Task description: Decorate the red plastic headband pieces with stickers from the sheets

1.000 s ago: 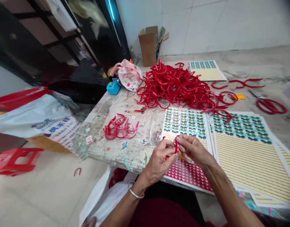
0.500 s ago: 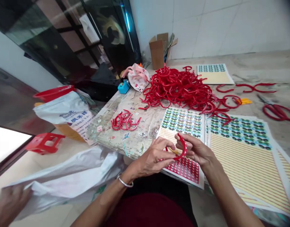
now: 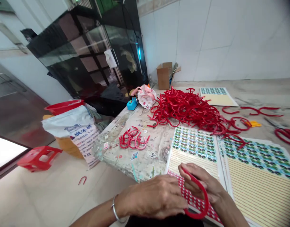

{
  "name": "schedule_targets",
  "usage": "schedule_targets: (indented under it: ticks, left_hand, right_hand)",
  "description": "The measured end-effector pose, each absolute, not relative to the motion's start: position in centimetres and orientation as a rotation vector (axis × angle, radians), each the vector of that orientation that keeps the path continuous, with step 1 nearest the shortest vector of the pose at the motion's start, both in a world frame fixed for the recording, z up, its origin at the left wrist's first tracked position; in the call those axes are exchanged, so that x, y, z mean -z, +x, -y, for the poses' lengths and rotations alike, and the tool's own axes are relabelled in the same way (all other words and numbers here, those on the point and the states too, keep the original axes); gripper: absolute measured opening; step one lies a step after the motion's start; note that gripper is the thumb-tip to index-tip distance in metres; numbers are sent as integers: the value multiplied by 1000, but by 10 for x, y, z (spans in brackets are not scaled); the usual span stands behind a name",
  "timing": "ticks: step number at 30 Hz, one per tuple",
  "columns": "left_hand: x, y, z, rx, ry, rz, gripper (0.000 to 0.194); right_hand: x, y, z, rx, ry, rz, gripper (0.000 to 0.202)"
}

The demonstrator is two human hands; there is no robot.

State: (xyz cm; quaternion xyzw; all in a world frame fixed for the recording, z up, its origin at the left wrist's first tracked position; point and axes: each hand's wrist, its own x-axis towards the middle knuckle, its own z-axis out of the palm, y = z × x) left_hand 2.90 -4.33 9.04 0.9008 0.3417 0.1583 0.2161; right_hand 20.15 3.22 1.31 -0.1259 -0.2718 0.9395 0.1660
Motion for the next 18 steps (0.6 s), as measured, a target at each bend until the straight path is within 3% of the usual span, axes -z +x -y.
schedule_targets:
  ticks: [6,11,13,15,16,18]
  left_hand:
    - [-86,-20,48,-291,2507,-913,18]
    - [-75,-55,56,-488,2267,-1070,25]
    - [-58,-66,55,-639,2177,-1215,29]
    - [-33,-75,52,-712,2121,-1452,36]
    - [-19,-79,50,-688,2119,-1603,42]
    - [9,-84,45,-513,2095,-1905,53]
  right_hand:
    - [-10,157,-43,-2652,-460,864,37]
    - [4,122,-63,-2632,-685,1264,41]
    - [13,108,-82,-2359,-824,1634,47]
    - [23,91,-107,-1796,-966,1968,46]
    - [28,82,-121,-1417,-1059,2098,42]
    - [36,61,-149,-1158,-1124,2112,33]
